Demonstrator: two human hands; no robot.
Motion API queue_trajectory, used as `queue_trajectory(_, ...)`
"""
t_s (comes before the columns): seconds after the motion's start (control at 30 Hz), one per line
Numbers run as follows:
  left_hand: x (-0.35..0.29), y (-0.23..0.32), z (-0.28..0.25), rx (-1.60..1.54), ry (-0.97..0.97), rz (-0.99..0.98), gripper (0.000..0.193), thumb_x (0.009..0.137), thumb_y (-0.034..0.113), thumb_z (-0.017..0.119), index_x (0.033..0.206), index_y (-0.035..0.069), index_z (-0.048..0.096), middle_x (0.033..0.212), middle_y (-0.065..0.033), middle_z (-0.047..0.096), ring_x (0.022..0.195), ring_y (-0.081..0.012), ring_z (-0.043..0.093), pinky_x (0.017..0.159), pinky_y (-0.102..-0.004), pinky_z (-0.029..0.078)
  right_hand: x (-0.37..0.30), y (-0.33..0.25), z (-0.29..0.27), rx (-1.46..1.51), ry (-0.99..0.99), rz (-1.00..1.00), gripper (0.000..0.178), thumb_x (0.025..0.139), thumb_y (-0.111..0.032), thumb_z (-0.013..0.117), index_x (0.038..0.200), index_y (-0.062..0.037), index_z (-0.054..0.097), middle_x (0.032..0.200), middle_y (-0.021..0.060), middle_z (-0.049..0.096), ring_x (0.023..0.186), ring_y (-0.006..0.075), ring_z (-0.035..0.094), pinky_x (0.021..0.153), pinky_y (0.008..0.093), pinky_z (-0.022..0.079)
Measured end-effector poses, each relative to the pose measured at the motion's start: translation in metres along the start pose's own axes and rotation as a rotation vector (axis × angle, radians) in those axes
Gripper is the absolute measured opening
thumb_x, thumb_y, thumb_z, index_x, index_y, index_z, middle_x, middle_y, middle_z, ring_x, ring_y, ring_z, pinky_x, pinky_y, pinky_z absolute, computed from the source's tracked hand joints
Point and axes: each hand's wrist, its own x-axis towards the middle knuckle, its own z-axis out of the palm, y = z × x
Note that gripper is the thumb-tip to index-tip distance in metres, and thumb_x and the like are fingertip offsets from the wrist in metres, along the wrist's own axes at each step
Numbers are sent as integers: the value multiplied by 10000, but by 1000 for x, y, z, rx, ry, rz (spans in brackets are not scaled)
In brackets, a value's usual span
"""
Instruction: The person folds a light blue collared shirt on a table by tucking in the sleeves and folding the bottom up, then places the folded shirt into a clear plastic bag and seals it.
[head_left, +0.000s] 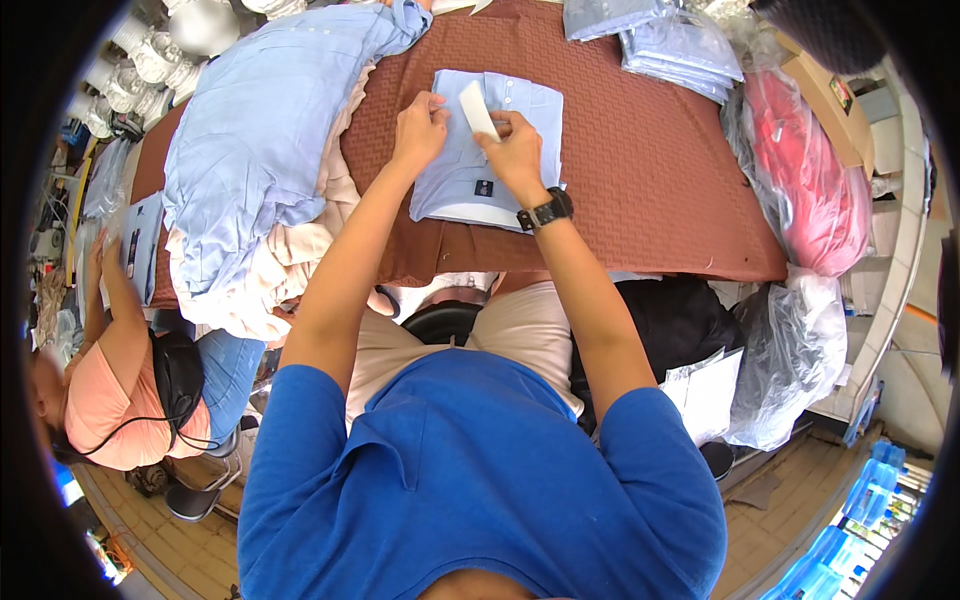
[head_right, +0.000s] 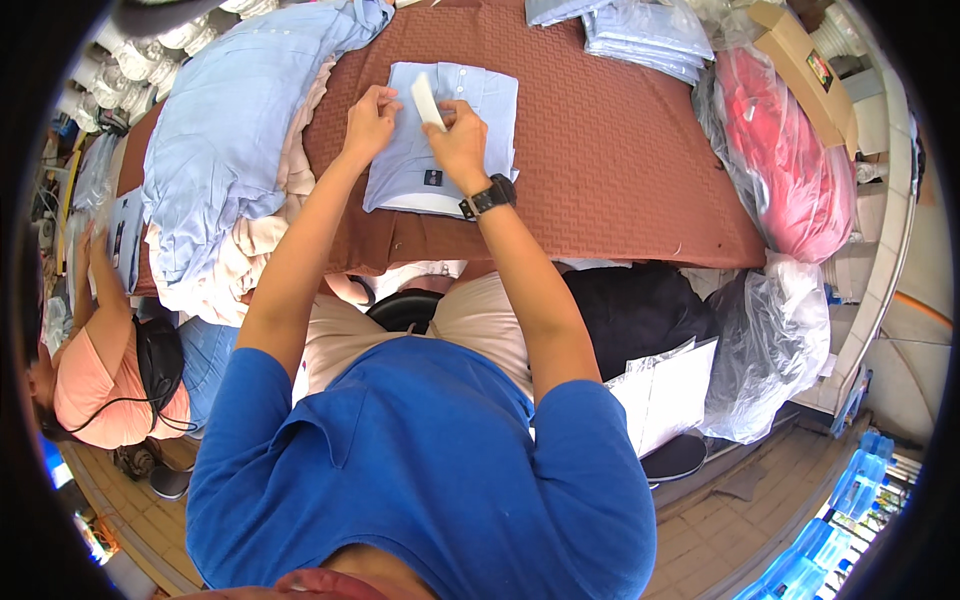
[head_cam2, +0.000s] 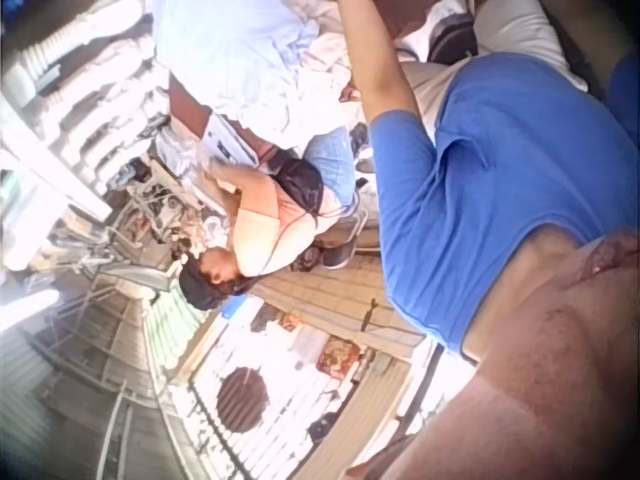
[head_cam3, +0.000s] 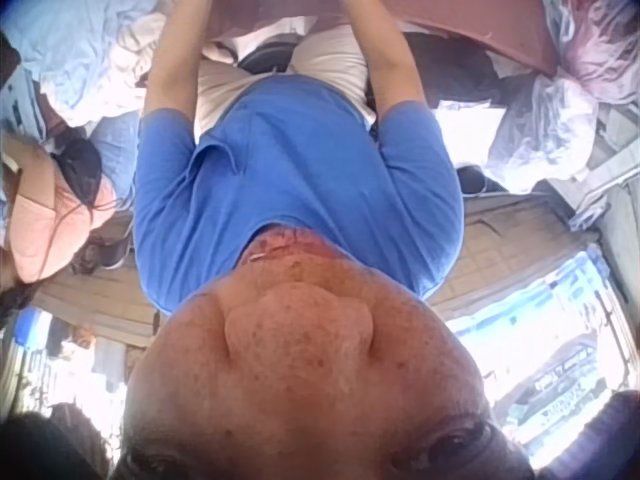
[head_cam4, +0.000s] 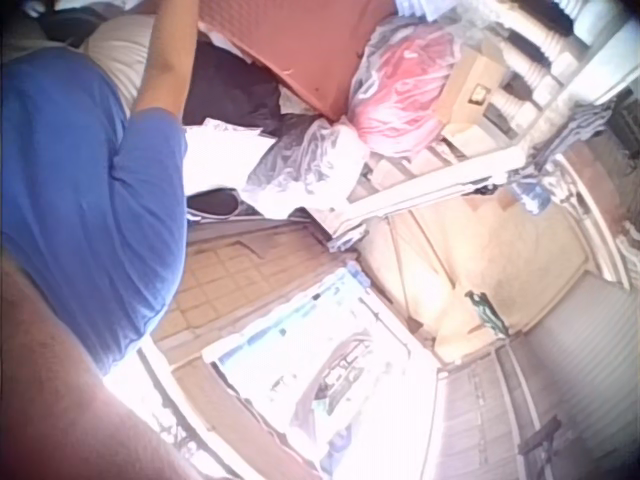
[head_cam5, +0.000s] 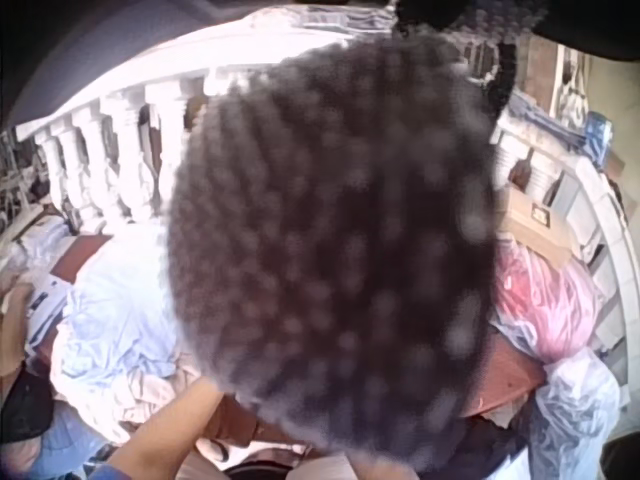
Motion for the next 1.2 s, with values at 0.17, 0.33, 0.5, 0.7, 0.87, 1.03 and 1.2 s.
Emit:
queue_trajectory(0.17, 14, 17, 19, 102, -51, -62, 247, 892, 191, 709, 1052, 3, 711, 987, -172, 754, 936, -308, 732, 849, -399, 555, -19, -18, -9, -10, 277, 10, 190, 835, -83, 683, 893, 24, 538, 772, 178, 652, 662, 266, 632, 642, 419, 499)
queue_trajectory(0.33, 8, 48, 33, 308, -238, -205, 318, 868, 349, 754, 987, 55, 754, 966, -137, 757, 944, -297, 725, 822, -427, 551, -24, -2, -3, 0, 366, 83, 196, 856, -93, 643, 855, 4, 472, 706, 187, 611, 629, 313, 604, 614, 450, 463)
queue_trajectory(0.5, 2, 47, 29, 246, -185, -204, 293, 829, 319, 793, 945, 55, 741, 926, -113, 752, 899, -292, 719, 801, -427, 550, -23, -7, 2, -138, 302, 85, 332, 857, -259, 711, 886, 7, 516, 856, 203, 593, 791, 352, 642, 703, 477, 490)
queue_trajectory(0.7, 5, 10, 19, 219, 25, -109, 257, 828, 220, 783, 993, 46, 690, 934, -137, 725, 927, -312, 699, 826, -430, 538, -17, -2, -13, -348, 97, -8, 411, 884, -440, 730, 1001, -49, 682, 1081, 235, 551, 931, 414, 649, 815, 478, 536)
queue_trajectory(0.87, 48, -15, 11, 280, 117, -240, 365, 851, 237, 763, 1138, 39, 652, 1068, -209, 713, 1026, -384, 680, 897, -463, 529, 52, 42, -79, -380, 307, -33, 366, 892, -391, 749, 990, -38, 738, 938, 210, 700, 921, 327, 648, 845, 410, 526)
queue_trajectory(1.03, 66, -23, 16, 204, -43, -228, 421, 873, 361, 745, 1061, -14, 712, 1053, -224, 731, 1053, -359, 693, 932, -441, 525, 75, 59, -99, -225, -161, 341, 312, 869, -310, 756, 938, -7, 745, 851, 200, 738, 839, 309, 731, 771, 424, 577)
queue_trajectory(1.2, 37, -51, -12, 148, 117, -94, 444, 914, 399, 697, 1044, -25, 713, 1025, -227, 732, 1028, -358, 697, 912, -430, 524, 34, 49, -120, -307, -119, 294, 369, 895, -311, 755, 1028, 33, 738, 858, 110, 719, 776, 187, 693, 678, 310, 581)
